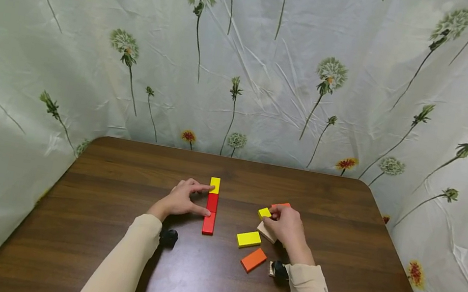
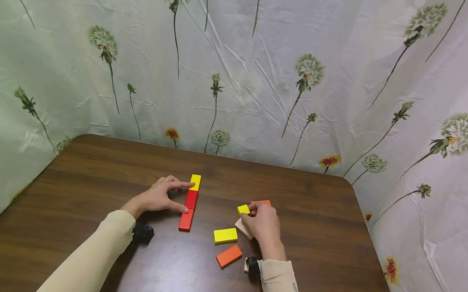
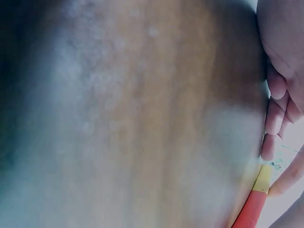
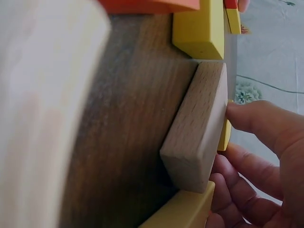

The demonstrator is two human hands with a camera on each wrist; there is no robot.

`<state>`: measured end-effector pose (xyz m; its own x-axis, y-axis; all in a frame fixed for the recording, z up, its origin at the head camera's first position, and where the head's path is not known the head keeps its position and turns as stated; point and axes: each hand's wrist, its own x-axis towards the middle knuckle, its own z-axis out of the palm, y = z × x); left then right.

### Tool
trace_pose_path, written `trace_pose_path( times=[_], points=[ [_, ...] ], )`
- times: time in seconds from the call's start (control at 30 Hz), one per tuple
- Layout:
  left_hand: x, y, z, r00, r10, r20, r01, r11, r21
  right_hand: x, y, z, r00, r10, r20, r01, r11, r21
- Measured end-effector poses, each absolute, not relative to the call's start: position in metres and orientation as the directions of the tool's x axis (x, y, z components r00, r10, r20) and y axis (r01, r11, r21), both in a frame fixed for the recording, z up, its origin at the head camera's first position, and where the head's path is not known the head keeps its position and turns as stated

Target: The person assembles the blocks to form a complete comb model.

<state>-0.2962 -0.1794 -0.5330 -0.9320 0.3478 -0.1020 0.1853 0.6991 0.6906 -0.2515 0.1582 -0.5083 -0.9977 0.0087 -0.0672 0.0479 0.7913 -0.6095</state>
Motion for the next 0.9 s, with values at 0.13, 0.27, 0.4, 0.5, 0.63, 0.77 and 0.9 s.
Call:
trace_pose_path(
  times=[0.13, 0.27, 0.4, 0.5, 0.63, 0.77, 0.9],
  points=[
    [-0.2961, -0.1798, -0.5334, -0.931, 0.351, -0.098, 0.192, 0.702, 0.686, -0.2512, 0.1576, -0.5078, -0.997, 0.008, -0.072, 0.049, 0.803, -0.593],
    [-0.2958, -0.1793, -0.5329, -0.930, 0.352, -0.103, 0.188, 0.700, 0.689, -0.2500, 0.1577, -0.5074, -0.997, 0.025, -0.079, 0.066, 0.804, -0.591],
    [-0.2960, -0.1786, -0.5323, -0.930, 0.350, -0.109, 0.183, 0.702, 0.689, -0.2487, 0.1574, -0.5067, -0.996, 0.030, -0.079, 0.071, 0.799, -0.597],
    [-0.2965, -0.1780, -0.5323, -0.931, 0.348, -0.111, 0.181, 0.703, 0.688, -0.2486, 0.1577, -0.5068, -0.997, 0.026, -0.077, 0.067, 0.801, -0.595],
    [-0.2968, -0.1772, -0.5330, -0.931, 0.349, -0.109, 0.184, 0.705, 0.685, -0.2500, 0.1584, -0.5070, -0.997, 0.014, -0.076, 0.055, 0.813, -0.580],
    [-0.2976, -0.1780, -0.5335, -0.930, 0.351, -0.105, 0.188, 0.704, 0.685, -0.2518, 0.1593, -0.5052, -0.996, 0.008, -0.088, 0.058, 0.813, -0.580],
    [-0.2984, -0.1795, -0.5330, -0.932, 0.345, -0.110, 0.176, 0.697, 0.695, -0.2517, 0.1603, -0.5023, -0.996, 0.005, -0.084, 0.053, 0.810, -0.584]
  ],
)
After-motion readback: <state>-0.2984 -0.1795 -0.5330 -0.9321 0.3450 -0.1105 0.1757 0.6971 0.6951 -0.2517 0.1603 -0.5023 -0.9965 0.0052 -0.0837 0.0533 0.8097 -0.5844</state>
